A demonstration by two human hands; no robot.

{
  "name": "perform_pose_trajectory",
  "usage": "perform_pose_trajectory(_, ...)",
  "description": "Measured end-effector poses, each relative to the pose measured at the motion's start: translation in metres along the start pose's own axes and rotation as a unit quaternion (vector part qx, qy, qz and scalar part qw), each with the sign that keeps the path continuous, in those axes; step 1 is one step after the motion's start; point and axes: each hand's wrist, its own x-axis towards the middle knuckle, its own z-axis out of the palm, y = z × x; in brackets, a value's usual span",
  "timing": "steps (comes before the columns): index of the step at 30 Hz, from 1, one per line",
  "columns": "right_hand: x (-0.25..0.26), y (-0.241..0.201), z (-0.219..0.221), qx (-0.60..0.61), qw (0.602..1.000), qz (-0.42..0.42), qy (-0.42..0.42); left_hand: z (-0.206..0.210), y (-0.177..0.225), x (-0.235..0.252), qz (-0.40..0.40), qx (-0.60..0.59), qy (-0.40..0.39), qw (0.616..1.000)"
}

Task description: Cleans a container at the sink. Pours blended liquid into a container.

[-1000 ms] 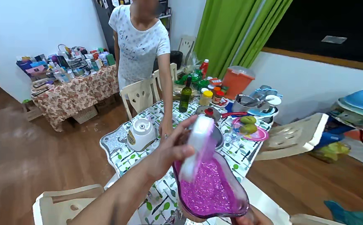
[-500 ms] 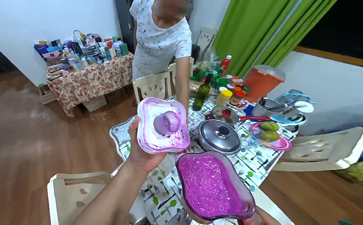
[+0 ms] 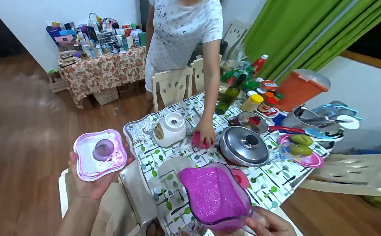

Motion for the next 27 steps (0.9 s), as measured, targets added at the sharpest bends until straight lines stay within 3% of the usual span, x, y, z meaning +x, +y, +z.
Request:
perform_pose_trajectory(5,0.015,-0.01,-0.002,-0.041,0.999,0.022,-0.028,-0.031,0.016,-0.02,0.027,0.06,0.041,0.997)
perform_pose_trajectory(13,0.035,-0.034,-0.015,-0.116,0.991,0.022,-0.065,-0.06,-0.004,-0.018,0.014,0.087,0.124,0.988)
perform_pose_trajectory(21,0.055,-0.061,-0.018,-0.184,0.979,0.025,-0.087,-0.076,0.007,-0.015,0.007,0.087,0.128,0.988)
perform_pose_trajectory(27,0.068,-0.067,-0.02,-0.199,0.974,0.033,-0.105,-0.1,0.027,-0.013,0.034,0.088,0.072,0.993)
